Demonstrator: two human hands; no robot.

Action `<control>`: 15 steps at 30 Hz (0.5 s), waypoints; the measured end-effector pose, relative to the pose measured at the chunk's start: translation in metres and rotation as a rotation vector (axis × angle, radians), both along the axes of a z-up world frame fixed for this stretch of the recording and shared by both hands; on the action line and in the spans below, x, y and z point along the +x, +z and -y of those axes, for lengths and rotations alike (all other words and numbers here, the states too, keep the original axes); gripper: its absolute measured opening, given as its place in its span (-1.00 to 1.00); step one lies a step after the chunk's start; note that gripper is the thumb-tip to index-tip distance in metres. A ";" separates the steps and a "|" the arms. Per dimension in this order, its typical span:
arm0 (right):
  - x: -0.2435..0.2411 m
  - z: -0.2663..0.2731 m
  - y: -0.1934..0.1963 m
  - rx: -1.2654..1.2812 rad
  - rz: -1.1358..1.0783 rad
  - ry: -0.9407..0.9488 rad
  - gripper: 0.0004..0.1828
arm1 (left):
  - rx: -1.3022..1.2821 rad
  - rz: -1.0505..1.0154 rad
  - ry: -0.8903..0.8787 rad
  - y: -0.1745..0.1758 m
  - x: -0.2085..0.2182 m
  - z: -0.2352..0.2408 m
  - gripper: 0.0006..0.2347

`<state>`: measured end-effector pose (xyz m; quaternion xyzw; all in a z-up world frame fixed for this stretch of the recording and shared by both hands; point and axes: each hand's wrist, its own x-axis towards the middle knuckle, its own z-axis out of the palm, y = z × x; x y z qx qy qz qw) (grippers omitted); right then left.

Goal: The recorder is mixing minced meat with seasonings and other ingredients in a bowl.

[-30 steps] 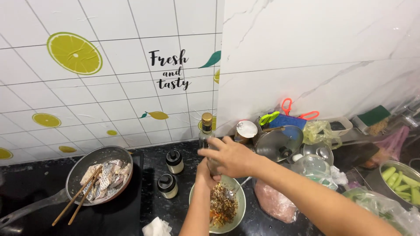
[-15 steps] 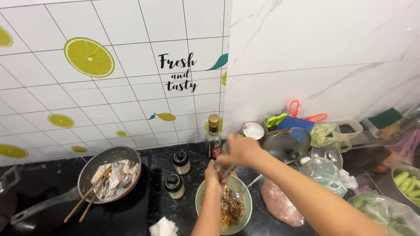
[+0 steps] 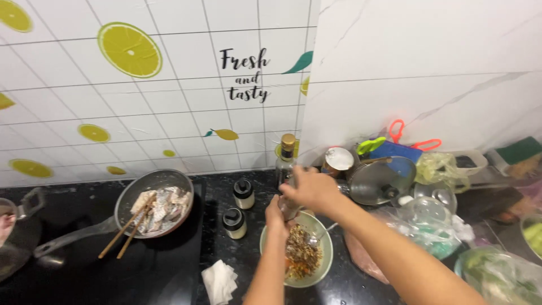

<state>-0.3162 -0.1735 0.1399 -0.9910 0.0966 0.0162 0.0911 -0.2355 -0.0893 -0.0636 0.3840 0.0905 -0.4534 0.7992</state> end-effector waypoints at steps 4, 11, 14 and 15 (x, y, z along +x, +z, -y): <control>-0.011 -0.005 0.007 0.040 0.080 0.088 -0.16 | 0.218 -0.016 0.240 -0.001 0.000 -0.001 -0.63; 0.000 0.008 -0.013 0.026 -0.151 -0.115 -0.12 | -0.061 0.062 0.265 -0.051 0.005 0.012 -0.62; -0.003 0.004 -0.014 -0.085 -0.065 0.135 -0.10 | 0.108 -0.016 0.136 -0.038 0.005 0.003 -0.60; 0.000 -0.004 -0.003 -0.072 -0.059 0.144 -0.12 | -0.073 -0.011 -0.004 -0.037 0.005 0.001 -0.66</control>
